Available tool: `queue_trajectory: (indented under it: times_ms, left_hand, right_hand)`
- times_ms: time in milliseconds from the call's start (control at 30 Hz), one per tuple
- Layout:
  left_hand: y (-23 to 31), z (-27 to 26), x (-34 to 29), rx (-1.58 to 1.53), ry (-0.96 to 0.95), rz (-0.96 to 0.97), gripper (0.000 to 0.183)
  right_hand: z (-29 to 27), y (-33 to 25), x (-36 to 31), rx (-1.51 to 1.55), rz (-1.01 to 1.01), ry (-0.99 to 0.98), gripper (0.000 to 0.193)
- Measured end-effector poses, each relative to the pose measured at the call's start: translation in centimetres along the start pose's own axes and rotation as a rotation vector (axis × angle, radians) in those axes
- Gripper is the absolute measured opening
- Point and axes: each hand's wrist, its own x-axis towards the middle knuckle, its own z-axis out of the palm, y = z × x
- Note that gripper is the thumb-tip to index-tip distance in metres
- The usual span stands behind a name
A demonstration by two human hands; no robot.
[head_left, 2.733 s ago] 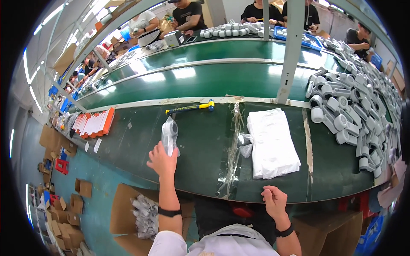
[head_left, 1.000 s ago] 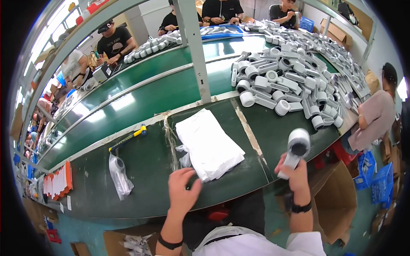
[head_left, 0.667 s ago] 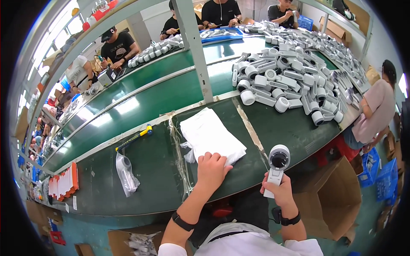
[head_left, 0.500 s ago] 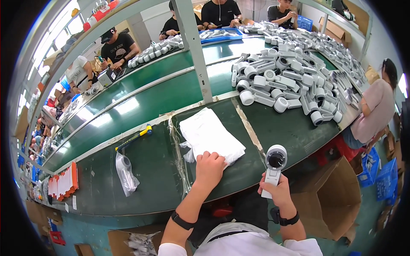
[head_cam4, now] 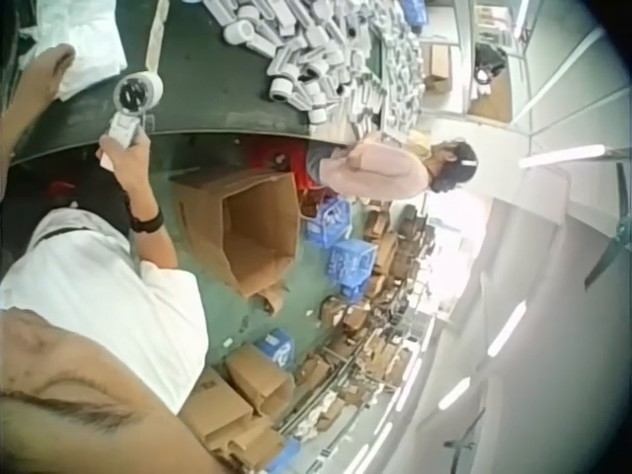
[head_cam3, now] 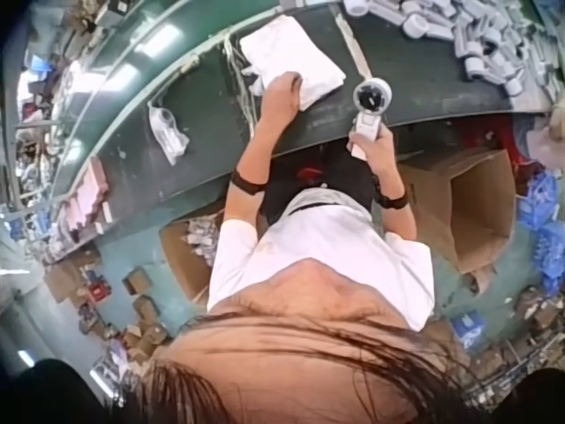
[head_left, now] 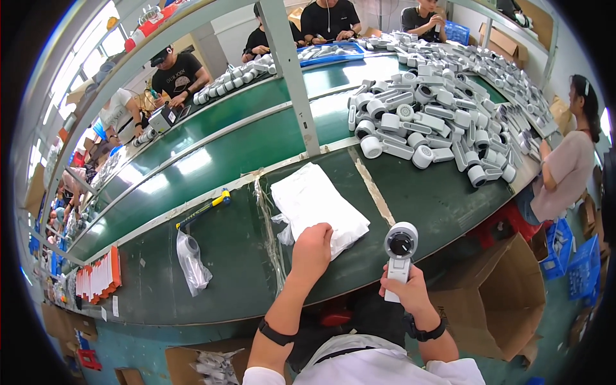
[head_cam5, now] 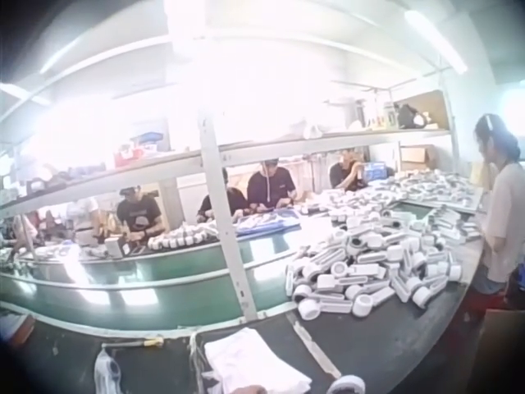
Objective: The person picks up a fan, slides it into a plastic bag, and places the bagged fan onto a pile on the table before eventually moving the bagged fans into a cardboard box.
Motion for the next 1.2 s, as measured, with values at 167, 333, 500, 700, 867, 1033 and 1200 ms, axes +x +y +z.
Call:
queue_trajectory:
  times_ms: [167, 333, 500, 700, 867, 1033, 1200]
  left_hand:
    - [0.4, -0.5, 0.4, -0.173, -0.006, -0.063, 0.008]
    - [1.5, -1.2, 0.2, -0.193, -0.022, -0.01, 0.01]
    - [1.8, -1.9, 0.0, -0.382, -0.095, -0.237, 0.01]
    - [1.3, -4.1, 0.4, -0.449, -0.236, -0.34, 0.009]
    - [0.9, -5.2, 0.4, -0.547, -0.219, -0.366, 0.008]
    - [0.9, -5.6, 0.6, -0.607, -0.24, -0.411, 0.008]
    - [0.5, -5.4, 0.3, -0.71, -0.19, -0.458, 0.008]
  right_hand:
    - [0.4, 0.1, -0.1, -0.068, 0.084, -0.066, 0.022]
    - [1.1, -0.4, 0.0, -0.184, 0.146, -0.297, 0.037]
    - [2.7, -1.8, 1.0, -0.239, 0.202, -0.423, 0.058]
    - [2.6, -3.0, 2.9, -0.384, 0.217, -0.547, 0.08]
    - [3.5, -4.0, 3.9, -0.423, 0.207, -0.532, 0.089]
    - [3.1, -3.7, 4.7, -0.242, 0.292, -0.615, 0.084]
    - [3.1, -2.7, 4.3, -0.186, 0.273, -0.51, 0.08]
